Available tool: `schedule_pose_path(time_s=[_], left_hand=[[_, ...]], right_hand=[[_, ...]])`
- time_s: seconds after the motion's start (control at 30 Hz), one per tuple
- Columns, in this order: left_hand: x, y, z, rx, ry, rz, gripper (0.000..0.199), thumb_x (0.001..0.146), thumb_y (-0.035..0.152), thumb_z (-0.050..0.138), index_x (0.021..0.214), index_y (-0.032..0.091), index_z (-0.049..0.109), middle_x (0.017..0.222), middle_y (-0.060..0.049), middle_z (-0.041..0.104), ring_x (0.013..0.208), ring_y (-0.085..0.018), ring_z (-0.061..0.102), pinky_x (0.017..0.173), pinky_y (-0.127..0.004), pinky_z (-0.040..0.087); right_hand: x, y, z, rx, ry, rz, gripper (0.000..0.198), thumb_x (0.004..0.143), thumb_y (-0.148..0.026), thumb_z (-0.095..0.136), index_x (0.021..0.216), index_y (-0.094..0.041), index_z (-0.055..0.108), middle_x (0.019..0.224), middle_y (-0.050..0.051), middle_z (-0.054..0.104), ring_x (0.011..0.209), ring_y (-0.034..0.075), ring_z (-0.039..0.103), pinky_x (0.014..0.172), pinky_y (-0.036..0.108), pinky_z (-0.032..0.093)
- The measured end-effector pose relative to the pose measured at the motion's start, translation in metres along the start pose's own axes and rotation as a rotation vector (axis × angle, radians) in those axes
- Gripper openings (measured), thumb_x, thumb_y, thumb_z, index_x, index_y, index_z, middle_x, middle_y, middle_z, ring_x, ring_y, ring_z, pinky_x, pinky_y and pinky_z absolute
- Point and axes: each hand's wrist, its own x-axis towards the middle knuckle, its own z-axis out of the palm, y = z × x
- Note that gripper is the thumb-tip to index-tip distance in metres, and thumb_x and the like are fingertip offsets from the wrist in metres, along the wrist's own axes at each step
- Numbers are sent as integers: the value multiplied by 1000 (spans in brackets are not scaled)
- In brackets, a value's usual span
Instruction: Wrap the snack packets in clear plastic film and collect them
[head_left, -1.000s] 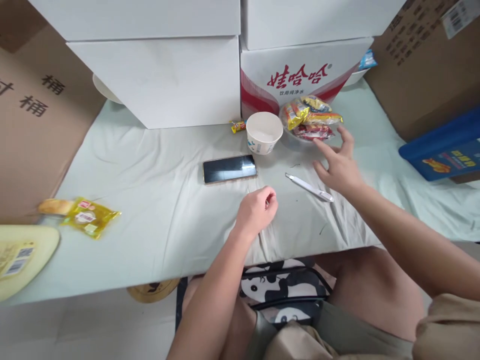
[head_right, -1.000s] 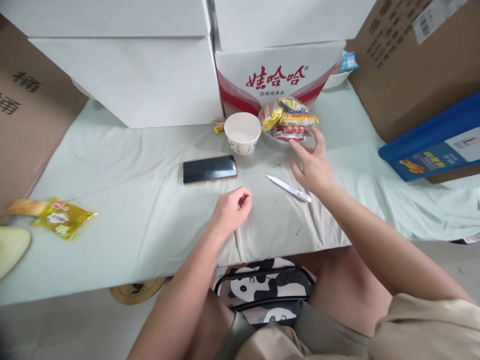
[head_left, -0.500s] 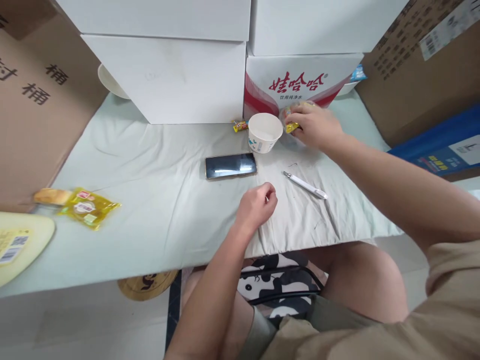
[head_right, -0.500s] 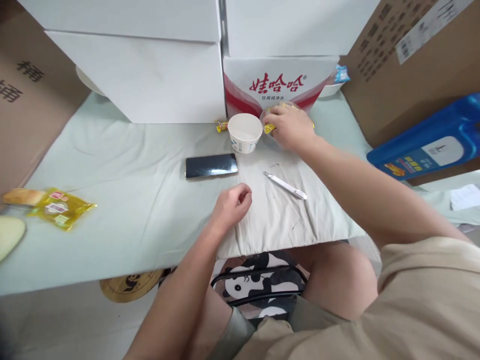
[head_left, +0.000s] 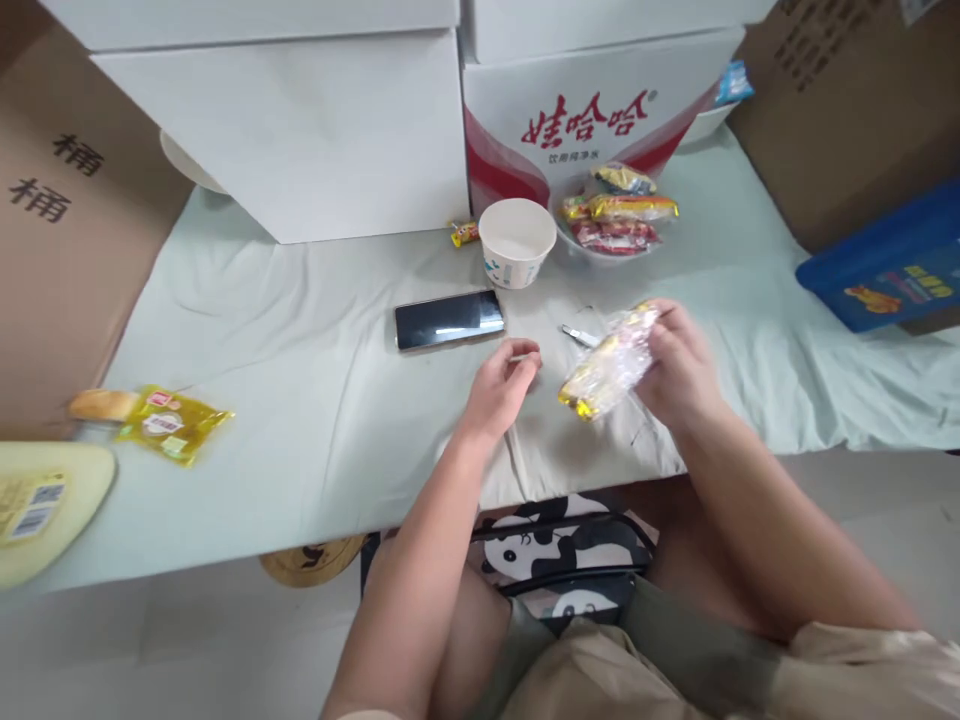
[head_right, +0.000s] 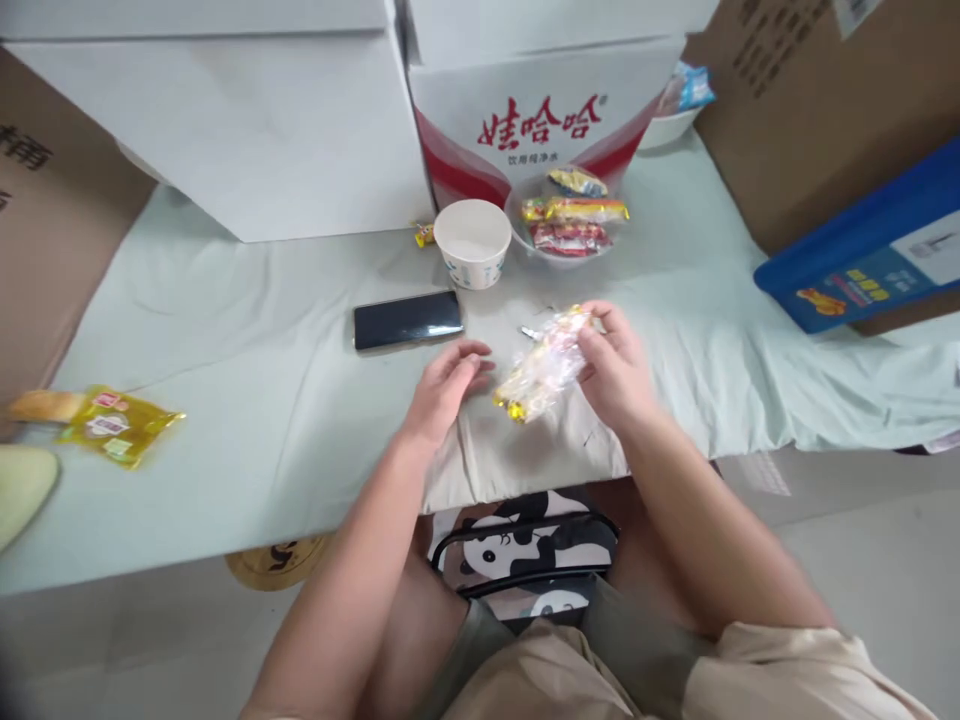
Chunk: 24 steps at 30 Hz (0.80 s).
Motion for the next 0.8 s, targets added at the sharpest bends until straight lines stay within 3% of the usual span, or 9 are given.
schedule_pose_path(time_s=[0.07,0.13,0.2,0.3,0.43,0.5,0.63,0.7,0.8], left_hand=[[-2,-3,8,-171,-245,-143,48,78,60,78,104,21,70,108,-8,74,97,-22,71,80,-31,55],[-4,-5,18,-246,-385,-216,59,67,59,88,107,19,71,104,-10,76,94,-25,74,79,-33,56],[-3,-6,27,-277,-324,-238,62,63,52,93,109,18,70,98,-9,78,89,-26,75,79,-35,56],[2,-3,32,-369,-76,-193,60,62,48,93,108,19,69,92,-6,79,87,-23,75,80,-33,56],[11,2,29,-515,92,-133,66,55,54,93,108,21,70,91,-3,78,83,-18,72,72,-27,54],[14,3,26,-541,158,-134,68,55,58,91,108,22,69,86,-2,77,75,-17,71,67,-27,53],[16,0,25,-501,278,-63,55,58,42,90,104,22,68,82,-1,74,72,-15,68,66,-26,50],[15,-3,26,-467,259,-32,52,58,33,87,106,22,67,88,-2,75,79,-17,70,73,-28,52],[15,-10,27,-384,186,-10,54,58,20,81,110,24,65,98,-2,74,92,-19,70,85,-32,52]], right_hand=[[-10,10,1,-20,-157,59,46,82,-61,77,103,-28,53,83,-3,63,59,13,56,53,26,46],[-10,14,-2,-97,-207,52,44,87,-64,70,106,-28,53,98,1,68,59,12,57,54,27,48],[-5,18,-11,-295,-100,-20,35,95,-59,59,105,-26,56,105,5,69,66,14,61,62,32,53],[4,27,-32,-775,27,-137,24,93,-42,60,107,-22,64,105,11,72,90,25,67,85,43,55],[9,37,-50,-1143,-110,-220,28,89,-33,61,110,-18,71,126,19,70,117,38,61,101,55,47],[8,33,-50,-1136,-125,-212,24,93,-33,56,104,-19,72,119,17,73,111,36,63,95,51,48],[-5,15,-38,-841,-111,19,32,101,-40,45,97,-20,70,71,5,69,65,21,61,64,34,46],[-15,8,-28,-654,-156,127,40,103,-45,40,89,-20,67,59,1,62,52,16,55,56,29,42],[-27,3,-12,-536,-247,106,38,103,-45,42,86,-20,67,58,-1,61,50,13,55,56,27,42]])
